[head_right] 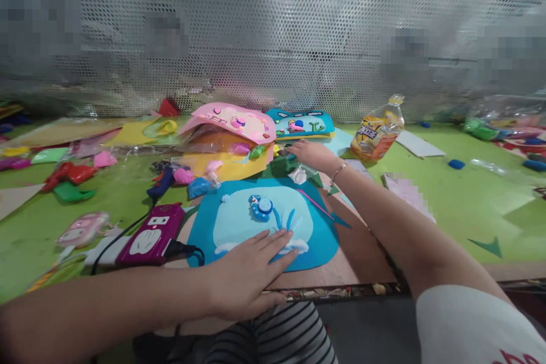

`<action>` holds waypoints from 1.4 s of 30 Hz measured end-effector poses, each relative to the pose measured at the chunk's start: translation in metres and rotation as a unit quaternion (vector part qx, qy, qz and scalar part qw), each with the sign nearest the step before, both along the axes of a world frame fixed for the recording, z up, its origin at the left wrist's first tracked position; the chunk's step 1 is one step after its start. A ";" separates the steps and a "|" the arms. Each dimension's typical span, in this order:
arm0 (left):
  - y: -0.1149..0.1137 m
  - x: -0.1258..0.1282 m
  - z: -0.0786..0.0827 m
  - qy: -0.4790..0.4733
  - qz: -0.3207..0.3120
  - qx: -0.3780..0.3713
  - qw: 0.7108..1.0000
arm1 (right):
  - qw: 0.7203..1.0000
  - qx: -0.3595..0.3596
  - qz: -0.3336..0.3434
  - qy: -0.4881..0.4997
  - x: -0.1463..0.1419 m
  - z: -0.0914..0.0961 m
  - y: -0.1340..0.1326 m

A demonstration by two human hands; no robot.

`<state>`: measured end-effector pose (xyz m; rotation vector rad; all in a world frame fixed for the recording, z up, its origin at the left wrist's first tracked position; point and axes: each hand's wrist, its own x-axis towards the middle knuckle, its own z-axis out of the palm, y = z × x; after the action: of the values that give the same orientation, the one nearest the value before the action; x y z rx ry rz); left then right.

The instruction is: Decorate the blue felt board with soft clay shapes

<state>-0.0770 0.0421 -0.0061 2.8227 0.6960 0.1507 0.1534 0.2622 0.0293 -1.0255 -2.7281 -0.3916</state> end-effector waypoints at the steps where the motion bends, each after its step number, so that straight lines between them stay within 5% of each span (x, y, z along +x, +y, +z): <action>1: 0.001 0.000 -0.001 -0.004 0.000 0.000 1.000 | 1.000 0.012 -0.009 0.018 0.001 0.005 -0.007; 4: 0.004 0.000 -0.003 -0.026 0.013 -0.009 1.000 | 0.993 0.038 -0.041 0.108 0.003 0.017 -0.037; 7: 0.007 0.000 -0.001 -0.068 0.064 -0.042 0.995 | 0.956 -0.046 -0.036 0.287 0.006 0.023 -0.080; 10: 0.008 -0.001 0.002 -0.158 0.130 -0.104 0.973 | 0.924 -0.156 0.015 0.350 0.006 0.020 -0.125; 15: 0.004 0.003 0.002 -0.348 0.177 -0.263 0.882 | 0.897 -0.268 0.133 0.326 -0.007 0.003 -0.168; 19: 0.004 0.011 0.003 -0.404 0.210 -0.428 0.781 | 0.866 -0.337 0.166 0.330 -0.014 -0.013 -0.171; 21: 0.006 0.014 0.005 -0.416 0.224 -0.453 0.756 | 0.864 -0.340 0.163 0.334 -0.013 -0.017 -0.169; 27: 0.007 0.013 0.005 -0.417 0.217 -0.448 0.761 | 0.846 -0.353 0.197 0.348 -0.008 -0.010 -0.162; 32: 0.006 0.010 0.004 -0.415 0.214 -0.449 0.762 | 0.791 -0.426 0.250 0.363 -0.007 -0.007 -0.158; 36: 0.005 0.009 0.005 -0.404 0.213 -0.460 0.761 | 0.743 -0.507 0.226 0.374 -0.005 -0.008 -0.160; 42: 0.002 0.007 0.002 -0.389 0.204 -0.462 0.770 | 0.734 -0.539 0.169 0.378 -0.004 -0.007 -0.166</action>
<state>-0.0702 0.0441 -0.0040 1.4297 0.8258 0.7564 0.1495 0.0963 0.0219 -0.5486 -2.0869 1.4864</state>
